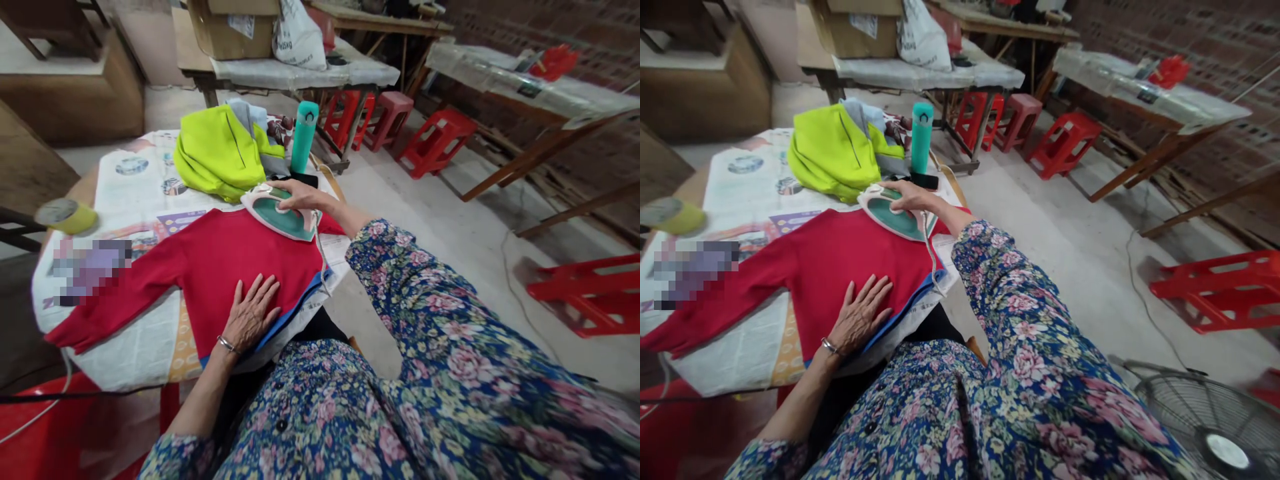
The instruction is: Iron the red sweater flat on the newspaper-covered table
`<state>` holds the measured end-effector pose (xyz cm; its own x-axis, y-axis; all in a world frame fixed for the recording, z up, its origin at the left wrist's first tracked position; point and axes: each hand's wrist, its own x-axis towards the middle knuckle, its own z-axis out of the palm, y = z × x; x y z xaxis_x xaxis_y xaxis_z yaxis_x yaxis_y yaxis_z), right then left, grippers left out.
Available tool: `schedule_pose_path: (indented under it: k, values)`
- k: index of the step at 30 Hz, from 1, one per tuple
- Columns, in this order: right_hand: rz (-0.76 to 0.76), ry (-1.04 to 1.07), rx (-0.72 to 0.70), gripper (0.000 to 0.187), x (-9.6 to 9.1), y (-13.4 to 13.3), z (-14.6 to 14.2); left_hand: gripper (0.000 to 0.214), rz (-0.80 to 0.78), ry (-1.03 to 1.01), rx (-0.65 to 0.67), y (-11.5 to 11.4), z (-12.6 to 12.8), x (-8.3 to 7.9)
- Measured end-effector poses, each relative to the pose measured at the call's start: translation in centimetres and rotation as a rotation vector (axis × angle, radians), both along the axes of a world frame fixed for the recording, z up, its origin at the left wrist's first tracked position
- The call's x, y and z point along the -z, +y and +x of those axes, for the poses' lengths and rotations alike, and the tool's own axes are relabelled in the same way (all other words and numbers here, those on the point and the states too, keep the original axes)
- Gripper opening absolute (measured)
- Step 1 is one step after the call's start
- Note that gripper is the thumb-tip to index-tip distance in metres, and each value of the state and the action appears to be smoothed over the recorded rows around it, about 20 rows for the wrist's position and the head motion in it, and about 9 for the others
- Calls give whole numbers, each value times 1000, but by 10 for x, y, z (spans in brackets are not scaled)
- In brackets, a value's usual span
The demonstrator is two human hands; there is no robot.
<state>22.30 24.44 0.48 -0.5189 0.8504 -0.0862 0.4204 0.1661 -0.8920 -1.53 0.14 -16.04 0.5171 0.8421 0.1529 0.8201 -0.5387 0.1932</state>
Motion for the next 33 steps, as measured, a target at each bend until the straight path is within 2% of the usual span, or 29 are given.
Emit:
schedule_pose_path:
  k: [3,6,9,15,19,22,26,30,33]
  values:
    - [63,-125,72,89,8,-27,27,60,13,-15,-2,3,0,2]
    - [10,-154,198,94,13,-61,50,61,25,-23,-4,5,-2,3]
    - [-19,-134,244,94,14,-95,65,63,31,-20,-4,4,-2,2]
    - [67,-98,321,91,2,-154,76,64,28,-44,93,-18,20,-1]
    - [84,-85,250,88,-9,-182,75,49,32,-106,173,-34,37,1]
    - [26,-87,137,84,-6,-191,70,35,48,-145,134,-38,41,4]
    - [-41,-127,61,82,11,-193,64,26,41,-220,154,-39,41,7]
    - [-72,-99,200,85,26,-187,66,25,31,-304,176,-42,42,4]
    - [-54,-89,325,87,27,-178,69,25,35,-356,197,-45,43,0]
